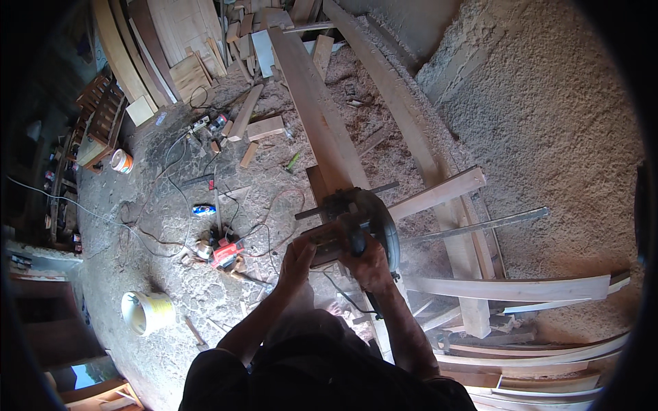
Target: The person uses a circular saw to cut a long wooden plank on a workbench, then uses a hand plane to smooth the cut edge. The person also picks up and places a small wooden block.
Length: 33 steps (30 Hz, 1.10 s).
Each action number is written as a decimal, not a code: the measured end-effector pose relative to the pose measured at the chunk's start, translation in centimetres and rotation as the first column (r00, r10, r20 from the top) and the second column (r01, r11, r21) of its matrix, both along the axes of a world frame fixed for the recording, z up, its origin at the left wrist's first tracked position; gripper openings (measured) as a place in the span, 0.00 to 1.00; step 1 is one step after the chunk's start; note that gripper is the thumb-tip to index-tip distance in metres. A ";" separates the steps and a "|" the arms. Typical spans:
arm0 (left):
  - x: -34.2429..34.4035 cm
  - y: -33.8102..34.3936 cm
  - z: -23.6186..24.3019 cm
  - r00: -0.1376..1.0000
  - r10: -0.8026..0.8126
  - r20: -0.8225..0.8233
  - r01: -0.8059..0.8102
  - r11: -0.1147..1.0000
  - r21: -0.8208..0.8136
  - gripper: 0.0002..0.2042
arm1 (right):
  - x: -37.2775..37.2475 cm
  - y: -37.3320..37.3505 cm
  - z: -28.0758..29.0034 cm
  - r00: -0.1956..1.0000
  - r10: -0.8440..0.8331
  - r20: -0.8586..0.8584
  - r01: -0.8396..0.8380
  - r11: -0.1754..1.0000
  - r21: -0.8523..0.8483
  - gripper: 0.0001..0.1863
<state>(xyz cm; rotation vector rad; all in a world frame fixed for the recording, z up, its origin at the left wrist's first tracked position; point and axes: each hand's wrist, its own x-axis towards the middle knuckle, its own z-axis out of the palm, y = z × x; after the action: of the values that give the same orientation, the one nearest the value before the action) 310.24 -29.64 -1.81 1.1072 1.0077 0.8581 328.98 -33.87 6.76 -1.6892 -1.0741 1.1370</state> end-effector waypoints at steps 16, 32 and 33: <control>0.3 9.0 -1.9 0.991 0.075 -0.108 -0.083 0.994 -0.067 0.25 | -0.2 9.1 -1.9 0.996 0.001 -0.094 0.016 0.984 0.175 0.18; 0.4 16.5 -1.5 0.993 0.097 -0.071 -0.103 0.992 -0.076 0.27 | -0.2 17.3 -3.3 0.997 -0.033 -0.074 0.040 0.994 0.100 0.18; 0.5 16.9 -1.5 0.990 0.113 -0.079 -0.119 0.990 -0.074 0.27 | -0.2 17.7 -3.1 0.999 -0.022 -0.050 0.027 0.994 0.104 0.21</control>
<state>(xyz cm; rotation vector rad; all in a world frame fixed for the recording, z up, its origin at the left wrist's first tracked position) 310.76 -12.74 -3.34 1.0280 1.1679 0.8677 328.82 -16.17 3.66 -1.5811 -1.0618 1.0822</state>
